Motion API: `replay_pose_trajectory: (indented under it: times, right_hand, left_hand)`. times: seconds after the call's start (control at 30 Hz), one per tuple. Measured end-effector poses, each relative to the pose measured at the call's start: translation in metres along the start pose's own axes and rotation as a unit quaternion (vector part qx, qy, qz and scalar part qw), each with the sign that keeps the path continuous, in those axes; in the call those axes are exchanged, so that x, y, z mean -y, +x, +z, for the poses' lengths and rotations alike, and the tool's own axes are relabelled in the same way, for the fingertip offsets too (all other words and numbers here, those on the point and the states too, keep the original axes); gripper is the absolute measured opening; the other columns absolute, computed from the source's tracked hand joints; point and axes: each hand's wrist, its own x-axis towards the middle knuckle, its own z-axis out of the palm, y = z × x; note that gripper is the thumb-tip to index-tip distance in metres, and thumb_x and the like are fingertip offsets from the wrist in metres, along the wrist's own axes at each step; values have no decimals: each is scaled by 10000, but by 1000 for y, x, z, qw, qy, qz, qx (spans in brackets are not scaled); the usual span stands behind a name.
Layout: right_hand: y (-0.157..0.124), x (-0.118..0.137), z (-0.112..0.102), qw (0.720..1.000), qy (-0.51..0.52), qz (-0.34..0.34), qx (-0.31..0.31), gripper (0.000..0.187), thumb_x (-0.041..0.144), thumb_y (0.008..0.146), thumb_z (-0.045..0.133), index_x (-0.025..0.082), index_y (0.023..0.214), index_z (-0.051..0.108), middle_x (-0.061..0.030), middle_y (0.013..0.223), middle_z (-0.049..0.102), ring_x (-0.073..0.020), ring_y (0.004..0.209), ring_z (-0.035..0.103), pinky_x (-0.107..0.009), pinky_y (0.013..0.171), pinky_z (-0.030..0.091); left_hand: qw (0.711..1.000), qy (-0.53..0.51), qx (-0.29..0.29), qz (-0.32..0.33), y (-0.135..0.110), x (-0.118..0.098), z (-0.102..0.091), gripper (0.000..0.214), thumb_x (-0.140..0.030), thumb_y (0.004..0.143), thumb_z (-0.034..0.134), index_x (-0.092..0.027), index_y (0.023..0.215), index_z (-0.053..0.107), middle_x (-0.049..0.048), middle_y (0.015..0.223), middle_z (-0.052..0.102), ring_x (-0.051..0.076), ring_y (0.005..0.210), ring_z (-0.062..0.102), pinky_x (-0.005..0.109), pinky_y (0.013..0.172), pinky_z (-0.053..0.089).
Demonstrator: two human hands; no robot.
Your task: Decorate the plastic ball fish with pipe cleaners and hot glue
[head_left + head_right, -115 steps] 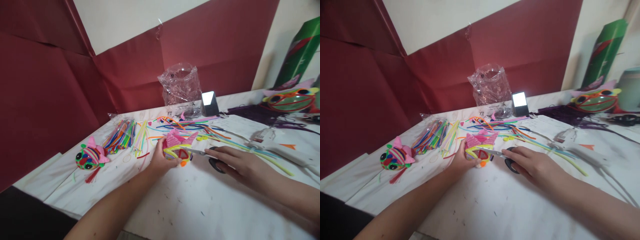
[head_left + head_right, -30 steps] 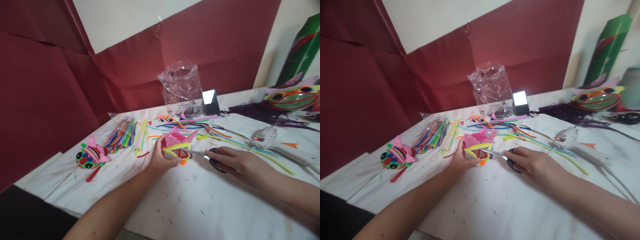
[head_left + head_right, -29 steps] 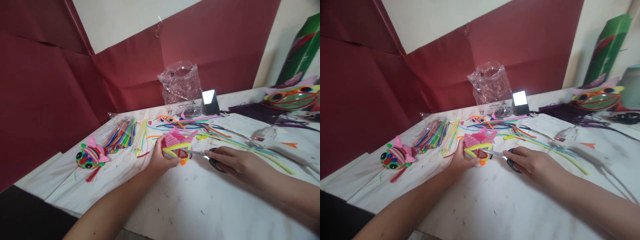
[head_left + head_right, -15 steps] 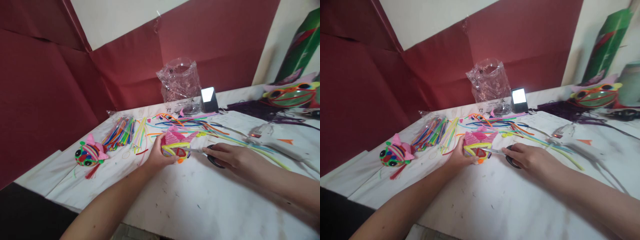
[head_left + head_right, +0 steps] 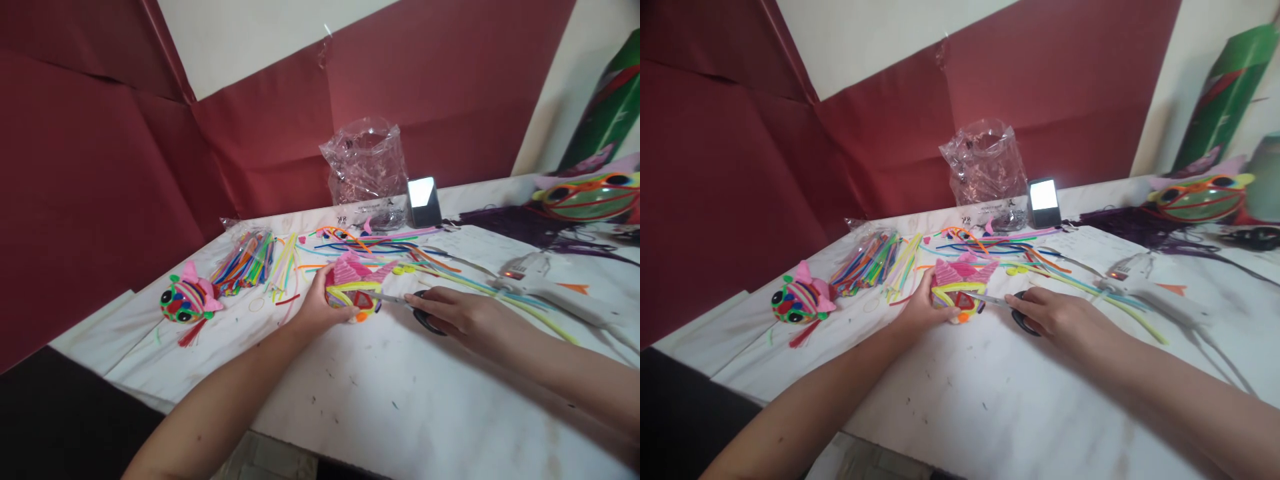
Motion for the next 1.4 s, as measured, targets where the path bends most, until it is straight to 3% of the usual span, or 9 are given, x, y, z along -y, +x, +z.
replay_pose_trajectory:
  times: [0.23, 0.5, 0.9, 1.13, 1.4]
  right_hand:
    - [0, -1, 1, 999, -10, 3, 51, 443, 148, 917, 425, 192, 1330, 581, -140, 1080, 683, -222, 826, 706, -252, 577, 519]
    - [4, 2, -2, 999, -6, -3, 35, 406, 168, 930, 406, 168, 1267, 631, -136, 1005, 698, -207, 777, 710, -248, 569, 525]
    - [2, 2, -2, 999, -8, 3, 40, 423, 151, 920, 421, 181, 1294, 617, -135, 1043, 695, -208, 806, 709, -238, 590, 521]
    - [5, 5, -2, 1000, -14, 7, 24, 419, 150, 905, 433, 195, 1268, 636, -131, 1025, 702, -201, 770, 708, -243, 566, 524]
    - [7, 12, 1, 999, 1, 26, 19, 412, 137, 912, 403, 173, 1251, 634, -115, 951, 687, -168, 715, 690, -234, 573, 523]
  left_hand:
    - [998, -51, 35, -29, 3, 10, -5, 1078, -222, 517, 871, -238, 1429, 297, 137, 1409, 487, 314, 1244, 531, 420, 1007, 469]
    - [998, -21, 60, 1, 4, 10, -8, 1090, -251, 519, 870, -232, 1442, 292, 151, 1459, 431, 332, 1283, 494, 412, 1007, 467]
    - [998, 42, 33, 21, 6, 15, -9, 1000, -242, 575, 822, -226, 1430, 304, 126, 1459, 432, 307, 1299, 476, 410, 1059, 422]
    - [1000, 12, 18, 12, 6, 10, -7, 1010, -240, 551, 845, -218, 1414, 321, 125, 1421, 473, 306, 1303, 472, 423, 1083, 397]
    - [994, -86, 36, -55, 5, 5, -7, 990, -220, 561, 841, -251, 1403, 320, 98, 1293, 593, 277, 1089, 630, 360, 855, 540]
